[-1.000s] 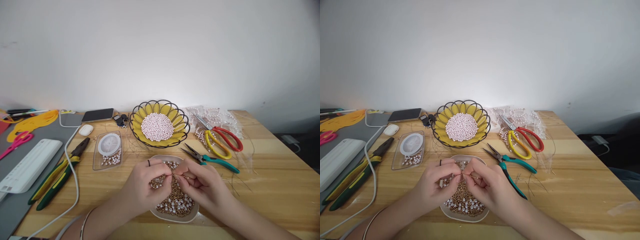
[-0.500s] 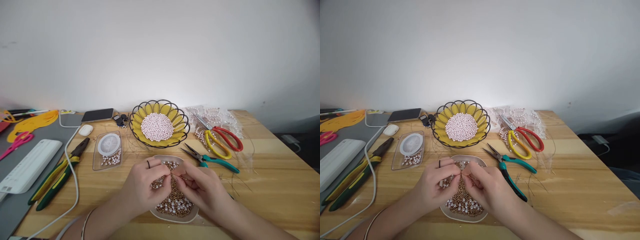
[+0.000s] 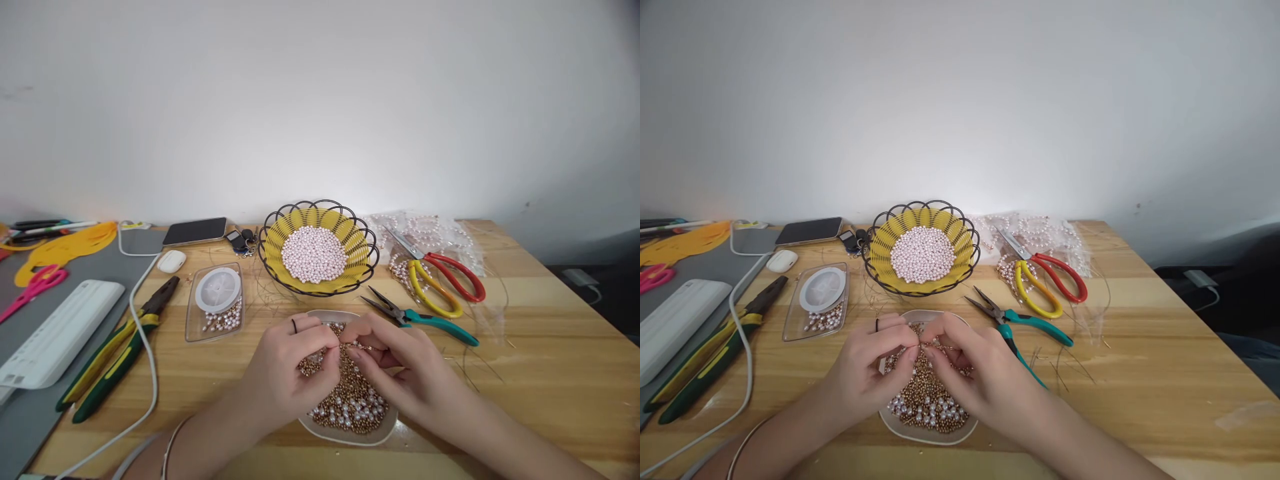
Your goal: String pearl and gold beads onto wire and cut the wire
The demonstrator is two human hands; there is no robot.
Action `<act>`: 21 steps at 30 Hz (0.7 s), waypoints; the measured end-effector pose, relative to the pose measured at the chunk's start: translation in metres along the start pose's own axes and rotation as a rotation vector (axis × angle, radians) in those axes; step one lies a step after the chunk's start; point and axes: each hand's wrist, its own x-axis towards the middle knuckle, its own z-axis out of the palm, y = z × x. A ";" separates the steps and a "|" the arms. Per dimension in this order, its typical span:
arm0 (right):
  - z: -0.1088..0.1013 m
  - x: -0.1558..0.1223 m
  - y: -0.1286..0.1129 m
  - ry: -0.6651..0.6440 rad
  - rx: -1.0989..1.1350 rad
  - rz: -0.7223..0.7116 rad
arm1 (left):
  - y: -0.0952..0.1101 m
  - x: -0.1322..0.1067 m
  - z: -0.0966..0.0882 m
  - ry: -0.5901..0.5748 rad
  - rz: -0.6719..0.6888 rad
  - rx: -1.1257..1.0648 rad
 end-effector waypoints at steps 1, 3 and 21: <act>-0.001 0.001 -0.001 -0.005 0.018 0.006 | 0.000 0.001 0.000 0.001 0.002 -0.002; -0.002 0.002 -0.003 -0.007 0.042 0.004 | 0.001 0.002 -0.001 -0.002 0.009 -0.003; -0.004 0.006 -0.002 0.030 0.050 -0.013 | 0.001 0.000 0.000 0.004 -0.011 0.026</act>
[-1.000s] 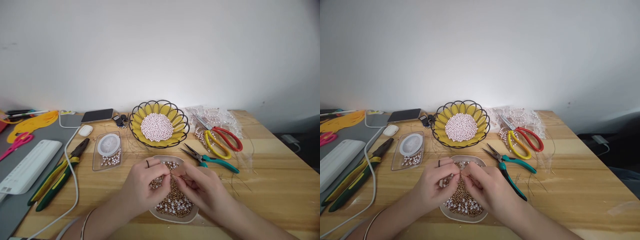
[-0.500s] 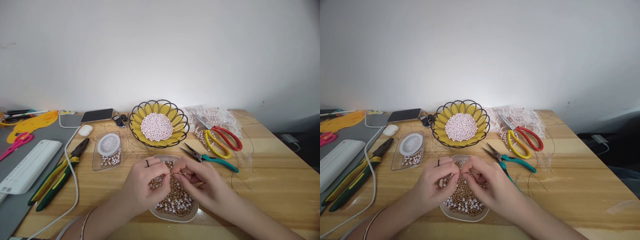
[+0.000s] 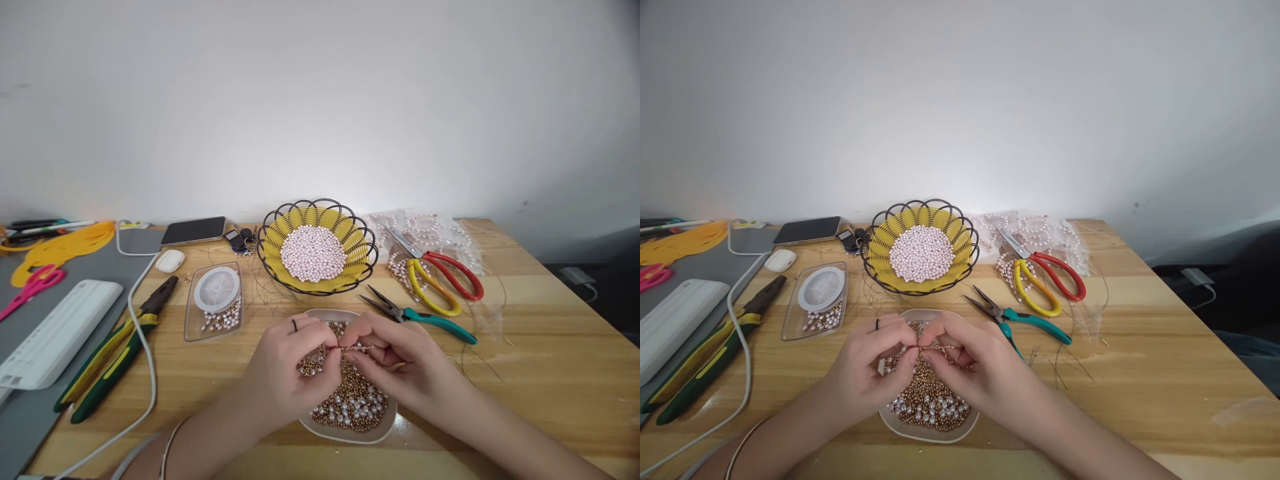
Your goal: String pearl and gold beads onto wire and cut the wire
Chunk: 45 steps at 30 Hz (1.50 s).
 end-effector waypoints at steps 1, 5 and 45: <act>0.000 0.000 0.001 0.012 -0.007 -0.007 | 0.000 0.000 0.000 0.001 -0.002 -0.005; 0.000 0.002 0.002 0.035 -0.008 -0.003 | 0.000 -0.001 0.000 -0.003 0.022 -0.027; -0.020 0.007 0.009 -0.006 -0.131 -0.109 | 0.002 -0.003 -0.004 -0.023 0.000 -0.100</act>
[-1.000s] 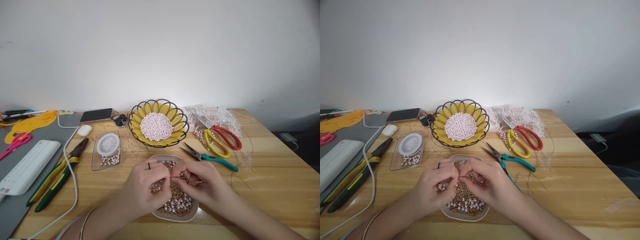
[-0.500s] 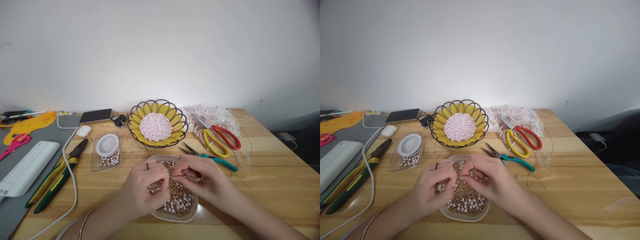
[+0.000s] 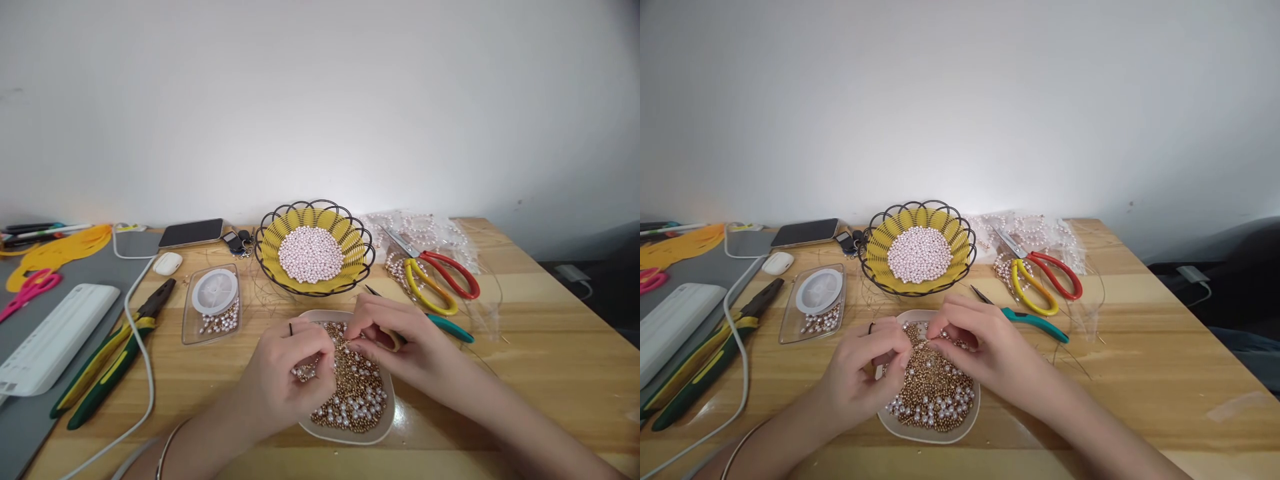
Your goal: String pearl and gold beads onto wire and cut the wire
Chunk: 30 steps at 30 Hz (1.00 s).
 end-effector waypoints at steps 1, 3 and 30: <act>0.001 0.000 0.000 -0.019 0.009 0.009 | 0.000 0.000 0.000 -0.003 -0.008 -0.001; 0.003 -0.001 -0.001 -0.035 0.030 0.013 | -0.001 -0.001 0.000 -0.009 -0.016 0.003; 0.013 -0.001 -0.004 0.051 0.038 -0.162 | -0.003 0.001 0.005 -0.015 0.159 0.199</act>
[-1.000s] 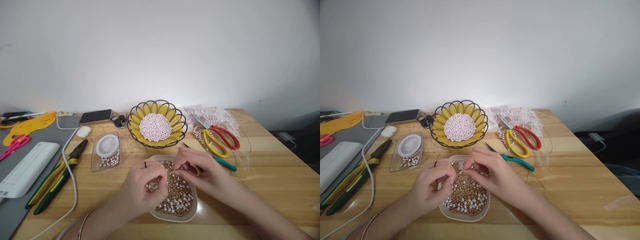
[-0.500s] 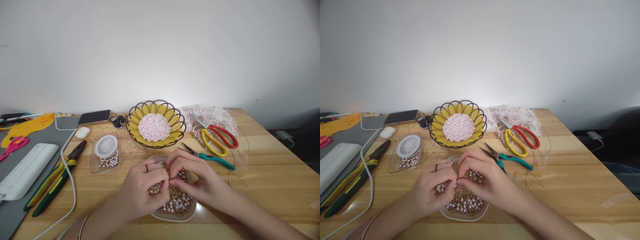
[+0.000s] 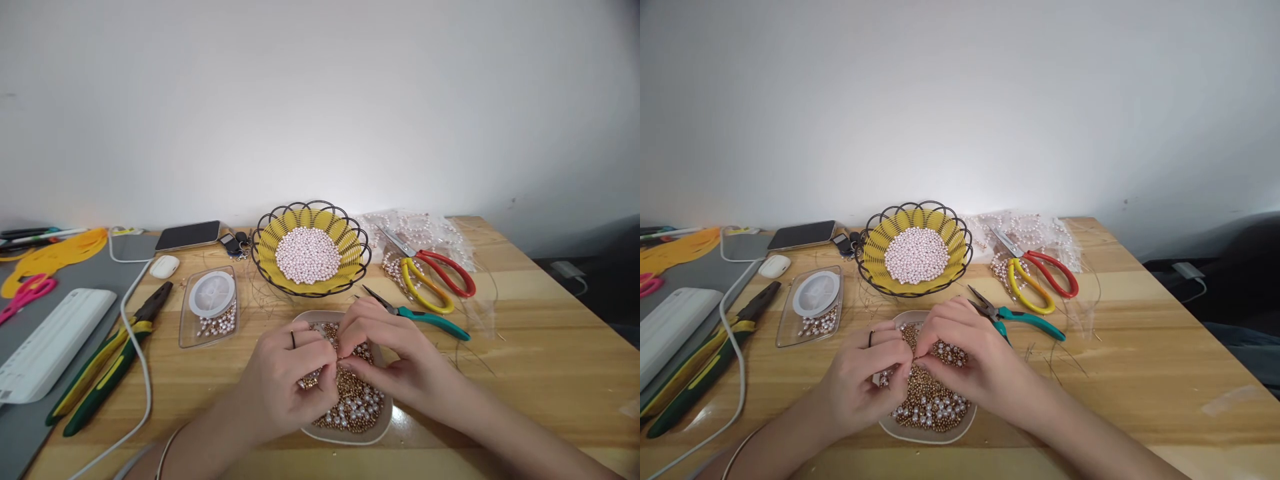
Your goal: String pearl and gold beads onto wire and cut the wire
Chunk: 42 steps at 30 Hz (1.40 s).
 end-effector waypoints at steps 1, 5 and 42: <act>-0.001 0.000 0.000 -0.006 -0.010 0.000 | 0.000 0.000 0.000 0.006 0.005 0.000; -0.003 0.001 -0.002 -0.025 -0.037 -0.005 | 0.001 0.001 0.000 0.008 0.013 0.005; -0.065 -0.115 0.024 0.047 -1.042 0.371 | 0.001 0.001 -0.003 0.038 0.046 -0.023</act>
